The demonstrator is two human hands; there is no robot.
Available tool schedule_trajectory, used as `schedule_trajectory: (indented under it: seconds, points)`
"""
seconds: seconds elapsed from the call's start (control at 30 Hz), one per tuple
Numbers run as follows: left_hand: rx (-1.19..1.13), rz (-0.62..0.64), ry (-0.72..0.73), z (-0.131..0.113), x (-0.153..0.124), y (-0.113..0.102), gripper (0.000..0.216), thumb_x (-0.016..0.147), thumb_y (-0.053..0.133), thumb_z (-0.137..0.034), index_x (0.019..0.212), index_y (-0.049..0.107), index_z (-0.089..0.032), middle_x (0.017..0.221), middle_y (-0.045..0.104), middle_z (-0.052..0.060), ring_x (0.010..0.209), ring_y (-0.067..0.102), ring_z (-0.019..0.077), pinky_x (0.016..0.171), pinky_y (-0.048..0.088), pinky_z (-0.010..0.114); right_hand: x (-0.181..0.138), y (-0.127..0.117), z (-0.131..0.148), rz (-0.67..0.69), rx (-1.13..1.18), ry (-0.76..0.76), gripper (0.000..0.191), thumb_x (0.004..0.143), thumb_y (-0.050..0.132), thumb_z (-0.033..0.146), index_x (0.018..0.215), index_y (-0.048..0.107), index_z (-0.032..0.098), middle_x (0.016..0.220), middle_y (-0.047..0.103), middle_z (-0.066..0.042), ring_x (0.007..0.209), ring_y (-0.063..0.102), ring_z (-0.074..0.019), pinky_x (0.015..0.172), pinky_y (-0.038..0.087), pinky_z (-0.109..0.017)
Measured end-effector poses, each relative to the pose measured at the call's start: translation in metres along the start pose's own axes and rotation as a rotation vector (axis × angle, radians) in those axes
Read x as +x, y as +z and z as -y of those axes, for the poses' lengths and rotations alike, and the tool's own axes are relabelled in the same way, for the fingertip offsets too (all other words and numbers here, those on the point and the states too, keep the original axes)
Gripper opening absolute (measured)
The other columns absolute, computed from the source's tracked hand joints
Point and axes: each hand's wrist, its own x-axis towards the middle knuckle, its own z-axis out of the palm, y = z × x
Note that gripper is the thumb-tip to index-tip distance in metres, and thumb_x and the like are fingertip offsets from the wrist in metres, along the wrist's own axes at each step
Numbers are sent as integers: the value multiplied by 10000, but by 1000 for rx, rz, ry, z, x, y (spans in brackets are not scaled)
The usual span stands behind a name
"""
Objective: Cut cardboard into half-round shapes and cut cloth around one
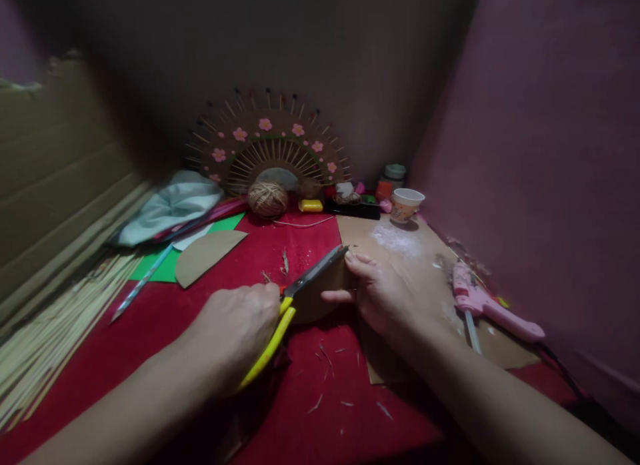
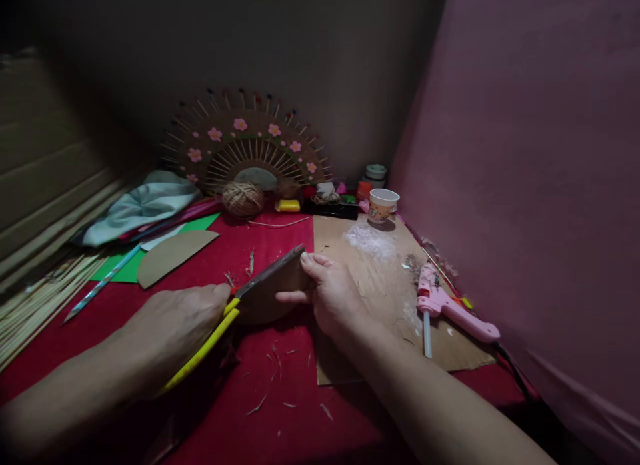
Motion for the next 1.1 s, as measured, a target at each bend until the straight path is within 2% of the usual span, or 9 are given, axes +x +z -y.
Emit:
schedule_trajectory:
  seconds: [0.23,0.37,0.53,0.77,0.9,1.0,1.1]
  points:
    - [15,42,16,2,-1,-2,305,743,466,-477,811,516,-184,739,657,109,707,641,342,510,343,329,1,0,2,-15,-21,14,121,704,604,291,724,580,174,765,555,-39,744,563,-172,573,573,-305]
    - [-69,-33,9,12,0,1,333,696,493,-510,806,480,-195,792,642,105,719,621,301,535,360,318,2,-1,3,-31,3,-28,142,686,635,295,738,576,178,769,561,-30,763,564,-177,586,581,-335]
    - [-128,-150,5,21,-1,2,286,727,445,-474,784,463,-194,837,601,110,711,562,227,569,365,299,3,-1,4,-59,36,-39,120,689,638,276,741,582,183,747,567,-34,746,569,-182,570,576,-339]
    - [-185,-141,-48,11,-2,2,246,766,390,-425,722,480,-200,756,591,87,609,527,202,522,312,292,3,-2,2,-19,28,-52,132,710,624,288,788,605,183,876,621,-67,851,577,-215,592,576,-335]
    - [-238,-115,-97,13,-1,1,232,762,414,-426,738,476,-205,734,607,84,575,544,208,501,298,290,4,-4,0,-17,33,-75,156,714,632,303,796,596,175,887,619,-73,852,573,-212,616,585,-359]
    - [-342,-89,-106,20,3,1,268,788,403,-460,739,466,-205,752,626,86,618,572,211,510,322,284,5,-4,0,-30,41,-80,171,720,635,305,814,593,168,893,609,-72,856,569,-210,627,585,-371]
    - [-530,-79,-42,25,9,5,335,793,408,-511,708,485,-196,687,620,62,599,562,186,510,348,272,4,-3,2,-51,58,-75,146,731,625,294,791,587,166,877,598,-71,847,564,-210,619,585,-384]
